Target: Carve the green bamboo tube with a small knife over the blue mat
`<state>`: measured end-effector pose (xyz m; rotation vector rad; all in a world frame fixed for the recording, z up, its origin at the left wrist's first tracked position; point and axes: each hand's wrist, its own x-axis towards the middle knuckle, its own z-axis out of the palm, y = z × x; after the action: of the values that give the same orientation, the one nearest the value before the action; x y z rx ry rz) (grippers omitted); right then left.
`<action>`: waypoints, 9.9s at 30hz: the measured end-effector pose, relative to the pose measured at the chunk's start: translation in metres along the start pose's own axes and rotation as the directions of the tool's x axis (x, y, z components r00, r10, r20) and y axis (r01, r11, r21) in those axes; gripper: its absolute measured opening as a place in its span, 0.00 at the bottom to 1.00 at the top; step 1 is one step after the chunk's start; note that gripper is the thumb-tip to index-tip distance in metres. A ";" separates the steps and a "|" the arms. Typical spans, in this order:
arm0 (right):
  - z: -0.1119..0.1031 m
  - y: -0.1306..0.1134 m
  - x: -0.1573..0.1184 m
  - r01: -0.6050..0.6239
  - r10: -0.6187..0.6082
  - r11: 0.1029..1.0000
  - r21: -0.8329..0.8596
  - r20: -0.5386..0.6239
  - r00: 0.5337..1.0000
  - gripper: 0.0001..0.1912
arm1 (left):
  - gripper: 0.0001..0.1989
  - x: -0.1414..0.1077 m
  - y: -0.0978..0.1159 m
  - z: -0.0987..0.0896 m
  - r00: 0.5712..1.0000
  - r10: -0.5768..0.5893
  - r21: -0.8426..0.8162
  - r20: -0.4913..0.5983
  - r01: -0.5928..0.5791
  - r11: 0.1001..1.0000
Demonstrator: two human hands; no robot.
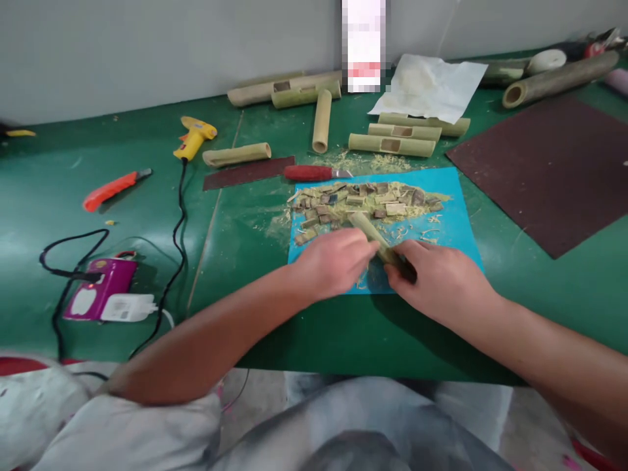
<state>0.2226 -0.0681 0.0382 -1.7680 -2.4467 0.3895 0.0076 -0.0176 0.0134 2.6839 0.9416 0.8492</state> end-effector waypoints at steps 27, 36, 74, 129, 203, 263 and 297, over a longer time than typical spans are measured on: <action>0.000 -0.002 0.000 -0.027 0.027 1.000 -0.009 0.002 1.000 0.10 | 0.06 0.015 -0.004 -0.025 0.737 -0.673 -0.667 0.064 0.533 0.520; 0.001 0.000 -0.001 -0.024 0.024 1.000 -0.009 -0.005 1.000 0.12 | 0.07 0.009 -0.001 -0.018 0.697 -0.710 -0.698 0.098 0.556 0.450; 0.003 0.000 0.000 -0.001 0.001 1.000 0.012 -0.021 1.000 0.10 | 0.02 0.008 -0.005 -0.011 0.960 -0.193 -0.148 -0.205 0.164 0.975; -0.001 -0.002 0.001 -0.009 0.009 1.000 -0.001 0.033 0.999 0.11 | 0.14 0.003 0.012 0.006 0.998 -0.032 -0.064 0.051 0.035 0.997; 0.003 -0.001 -0.003 0.063 -0.070 0.993 -0.096 -0.078 0.995 0.10 | 0.15 0.002 0.014 0.007 0.999 -0.041 -0.007 0.004 0.041 0.999; -0.002 -0.006 -0.003 0.033 -0.034 0.994 -0.102 -0.006 0.999 0.11 | 0.12 0.001 -0.003 0.001 0.995 -0.083 0.023 -0.059 0.084 0.996; -0.001 -0.006 -0.002 0.035 -0.032 0.996 -0.087 0.043 0.999 0.11 | 0.15 0.001 0.009 0.003 0.994 0.004 -0.015 0.108 -0.002 1.000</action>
<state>0.2182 -0.0716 0.0405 -1.7666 -2.5561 0.3240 0.0143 -0.0236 0.0144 2.6888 0.9036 0.7001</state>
